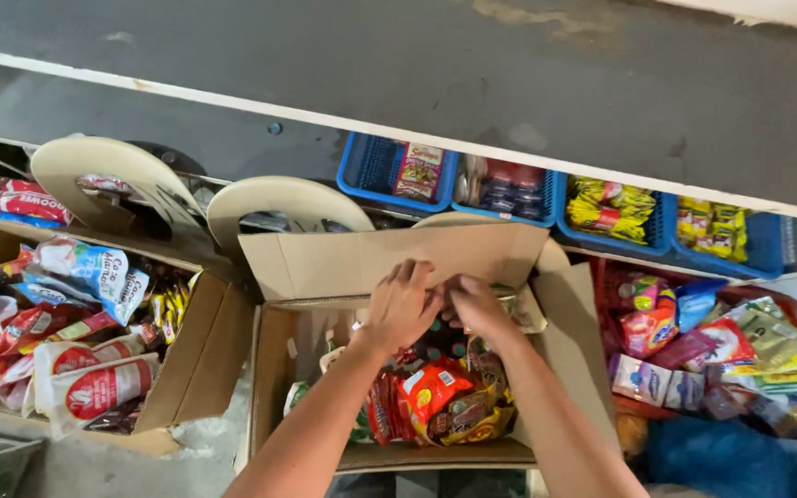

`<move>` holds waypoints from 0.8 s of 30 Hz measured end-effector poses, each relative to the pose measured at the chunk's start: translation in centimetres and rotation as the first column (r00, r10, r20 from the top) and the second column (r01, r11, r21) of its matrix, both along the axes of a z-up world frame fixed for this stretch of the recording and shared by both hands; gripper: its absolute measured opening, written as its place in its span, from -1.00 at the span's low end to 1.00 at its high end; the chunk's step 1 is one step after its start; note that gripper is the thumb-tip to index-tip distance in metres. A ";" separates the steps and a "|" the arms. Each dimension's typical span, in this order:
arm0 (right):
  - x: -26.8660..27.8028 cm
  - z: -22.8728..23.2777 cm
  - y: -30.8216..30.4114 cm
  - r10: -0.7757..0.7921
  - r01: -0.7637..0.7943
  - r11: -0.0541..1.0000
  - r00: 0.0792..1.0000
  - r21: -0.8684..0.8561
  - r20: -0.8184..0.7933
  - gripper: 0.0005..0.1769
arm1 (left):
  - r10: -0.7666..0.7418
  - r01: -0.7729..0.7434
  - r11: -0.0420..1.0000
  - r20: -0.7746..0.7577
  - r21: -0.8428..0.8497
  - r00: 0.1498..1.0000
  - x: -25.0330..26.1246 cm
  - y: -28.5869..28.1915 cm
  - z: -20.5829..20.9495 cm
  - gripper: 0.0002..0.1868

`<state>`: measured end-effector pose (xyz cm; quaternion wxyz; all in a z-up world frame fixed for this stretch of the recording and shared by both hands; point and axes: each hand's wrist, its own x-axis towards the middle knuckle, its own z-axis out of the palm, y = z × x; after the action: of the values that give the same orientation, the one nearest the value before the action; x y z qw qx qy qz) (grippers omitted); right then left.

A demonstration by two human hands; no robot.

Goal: Stocking bottles and snack bags onto retail shelves from a cardboard box.

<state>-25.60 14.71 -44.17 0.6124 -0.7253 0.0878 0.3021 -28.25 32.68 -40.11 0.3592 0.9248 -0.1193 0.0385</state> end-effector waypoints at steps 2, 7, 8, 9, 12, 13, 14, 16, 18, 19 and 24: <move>-1.8 -15.0 -1.2 0.182 -0.136 0.965 0.963 -0.223 0.198 -0.77 | 0.024 -0.018 0.998 -0.117 0.054 0.993 -2.3 2.0 -4.9 -0.49; -6.1 -19.1 0.7 0.360 -0.263 0.701 0.933 -0.663 0.011 -0.61 | 0.102 0.008 0.980 -0.543 0.197 0.834 -7.8 3.2 -14.9 -0.22; -6.7 -19.1 1.2 0.418 -0.328 0.603 0.906 -0.727 -0.063 -0.56 | 0.094 0.003 0.986 -0.576 0.164 0.812 -8.5 3.4 -16.4 -0.13; -7.3 -19.0 1.7 0.464 -0.389 0.494 0.874 -0.778 -0.143 -0.50 | 0.084 -0.004 0.991 -0.609 0.132 0.789 -9.3 3.5 -17.8 -0.02; -8.4 -20.0 2.7 0.492 -0.437 0.404 0.844 -0.804 -0.212 -0.56 | 0.100 -0.002 0.991 -0.713 0.137 0.694 -10.4 3.0 -18.9 -0.11; -8.2 -20.0 3.1 0.492 -0.447 0.402 0.841 -0.799 -0.223 -0.56 | 0.100 -0.001 0.991 -0.721 0.136 0.685 -10.4 2.9 -19.1 -0.11; -8.3 -20.0 3.3 0.482 -0.434 0.401 0.849 -0.807 -0.217 -0.58 | 0.080 -0.014 0.995 -0.689 0.101 0.720 -10.5 2.8 -19.3 -0.15; -8.3 -21.5 3.2 0.468 -0.416 0.401 0.859 -0.816 -0.208 -0.59 | 0.060 -0.023 0.998 -0.651 0.066 0.756 -9.9 2.5 -19.1 -0.19; -8.8 -24.3 2.5 0.454 -0.304 0.429 0.887 -0.851 -0.088 -0.68 | 0.076 0.007 0.993 -0.681 0.118 0.729 -9.1 2.1 -18.1 -0.19; -9.3 -25.4 2.0 0.445 -0.301 0.429 0.891 -0.852 -0.091 -0.68 | 0.067 0.016 0.993 -0.682 0.115 0.728 -9.1 2.1 -18.7 -0.19; -8.7 -16.8 1.1 0.674 -0.153 0.431 0.710 -0.889 0.204 -0.60 | 0.011 0.019 0.998 -0.483 0.058 0.876 -7.1 2.0 -17.7 -0.09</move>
<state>-34.28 15.77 -60.94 0.0969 -0.9718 -0.1475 0.1564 -35.37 34.72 -57.85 0.3494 0.9154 -0.0292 -0.1977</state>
